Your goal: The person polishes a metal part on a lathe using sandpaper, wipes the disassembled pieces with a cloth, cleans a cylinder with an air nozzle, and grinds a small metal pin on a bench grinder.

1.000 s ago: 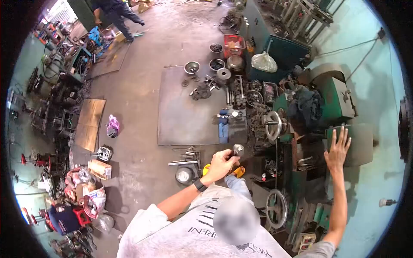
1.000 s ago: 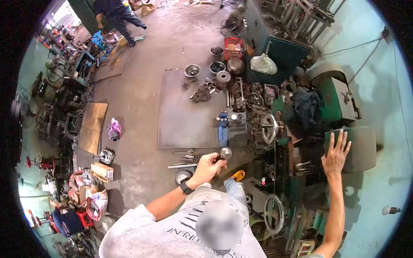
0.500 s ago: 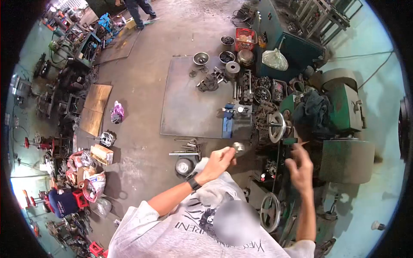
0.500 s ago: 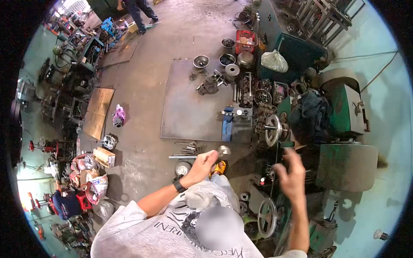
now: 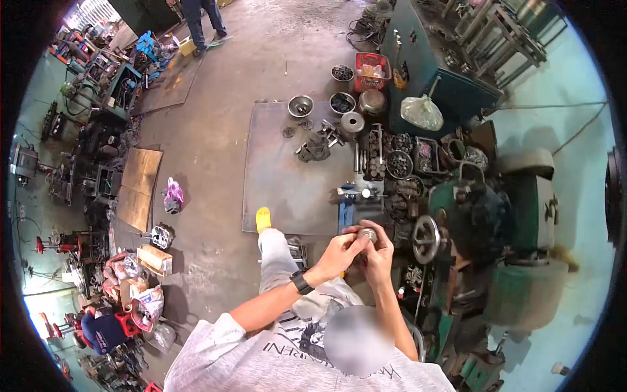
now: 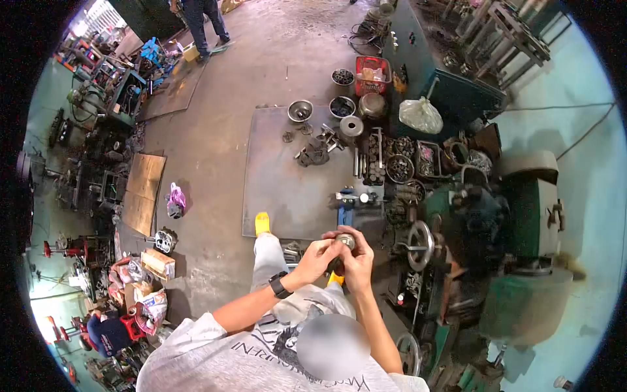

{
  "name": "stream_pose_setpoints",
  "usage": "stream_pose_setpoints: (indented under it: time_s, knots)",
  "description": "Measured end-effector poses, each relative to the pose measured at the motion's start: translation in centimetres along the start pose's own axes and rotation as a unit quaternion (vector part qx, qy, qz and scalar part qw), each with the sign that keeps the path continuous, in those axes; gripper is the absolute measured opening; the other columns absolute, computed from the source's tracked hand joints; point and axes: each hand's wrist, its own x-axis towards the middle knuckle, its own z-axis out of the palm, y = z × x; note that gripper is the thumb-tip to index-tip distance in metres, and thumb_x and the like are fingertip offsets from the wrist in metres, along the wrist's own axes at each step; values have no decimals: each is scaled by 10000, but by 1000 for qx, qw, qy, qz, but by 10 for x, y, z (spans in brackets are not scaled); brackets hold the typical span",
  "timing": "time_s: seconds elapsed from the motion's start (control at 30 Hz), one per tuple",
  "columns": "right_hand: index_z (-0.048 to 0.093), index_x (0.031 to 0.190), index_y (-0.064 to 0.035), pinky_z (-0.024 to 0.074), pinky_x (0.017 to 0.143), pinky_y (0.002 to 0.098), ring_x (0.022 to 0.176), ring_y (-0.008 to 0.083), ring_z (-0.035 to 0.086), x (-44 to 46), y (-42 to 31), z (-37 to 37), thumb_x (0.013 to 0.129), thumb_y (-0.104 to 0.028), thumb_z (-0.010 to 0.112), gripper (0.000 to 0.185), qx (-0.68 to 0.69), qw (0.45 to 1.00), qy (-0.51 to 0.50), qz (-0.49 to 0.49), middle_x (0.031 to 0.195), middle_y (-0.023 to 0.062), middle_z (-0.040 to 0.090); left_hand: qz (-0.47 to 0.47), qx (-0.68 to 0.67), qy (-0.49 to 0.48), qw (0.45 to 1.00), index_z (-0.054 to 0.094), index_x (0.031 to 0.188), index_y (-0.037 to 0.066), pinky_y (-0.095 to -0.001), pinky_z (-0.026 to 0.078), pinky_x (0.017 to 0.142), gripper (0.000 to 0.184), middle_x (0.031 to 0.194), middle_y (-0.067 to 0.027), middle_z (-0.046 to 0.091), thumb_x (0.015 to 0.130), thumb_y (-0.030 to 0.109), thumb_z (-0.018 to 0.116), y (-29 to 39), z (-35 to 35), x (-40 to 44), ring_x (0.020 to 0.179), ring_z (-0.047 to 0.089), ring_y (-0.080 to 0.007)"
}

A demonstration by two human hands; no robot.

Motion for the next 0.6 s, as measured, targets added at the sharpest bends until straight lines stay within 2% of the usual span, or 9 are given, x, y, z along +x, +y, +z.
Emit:
stream_pose_setpoints:
  time_s: [0.03,0.1,0.17,0.23,0.4,0.47,0.53,0.57,0.6]
  knots:
    - [555,1243,12,540,832,298,1003,197,643,22,13,9,938,-137,668,358,-54,998,-20,-17,1101,152,677,40,-21,24,999,631,940,-17,-238,450,537,391,750,1,592,1019,355,542,6,-17,16,627,569,-71]
    - [568,1223,24,528,838,297,973,174,640,70,34,40,951,-91,610,298,-83,996,12,29,1088,128,685,-59,21,5,998,637,930,-15,-234,420,522,380,699,12,573,1008,349,565,29,-74,44,615,530,-54]
    - [576,1218,24,525,837,288,967,160,637,123,72,73,948,-90,594,293,-77,996,31,41,1083,115,685,49,48,99,993,643,898,-24,-247,406,517,337,666,17,564,998,293,582,19,-125,81,600,507,-54]
    - [585,1210,37,521,866,302,979,167,638,180,111,106,922,-125,628,333,-76,996,34,29,1081,110,679,61,85,136,985,645,907,-36,-247,419,542,343,699,6,590,992,291,588,32,-184,117,622,508,-55]
    - [611,1213,41,516,919,331,990,188,651,305,192,166,901,-81,644,337,-12,995,72,67,1095,128,680,-15,95,141,985,641,879,-21,-252,405,551,448,703,39,545,1002,402,567,39,-311,206,659,478,-52]
    - [609,1230,39,518,925,336,994,191,653,338,204,172,897,-78,647,355,-3,992,93,90,1105,133,681,-8,138,112,984,630,856,-1,-242,381,525,451,688,38,527,1011,415,545,41,-342,236,629,458,-42]
    - [522,1358,22,500,972,359,1075,209,635,368,211,167,900,-76,643,484,-6,992,61,114,1190,157,655,-28,136,93,986,626,864,6,-238,376,519,453,681,38,524,1012,425,537,43,-361,262,618,456,-41]
    - [522,1358,22,500,972,359,1075,209,635,382,210,161,900,-76,643,484,-2,991,66,113,1190,157,655,-54,113,41,991,619,889,10,-236,365,509,412,674,31,527,1014,394,537,44,-369,275,599,457,-47]
    - [460,1412,6,481,999,369,1124,223,615,392,207,152,903,-67,635,543,19,993,14,115,1233,165,632,-81,89,-10,993,612,915,13,-233,353,499,372,667,23,530,1017,362,537,43,-375,286,580,459,-53]
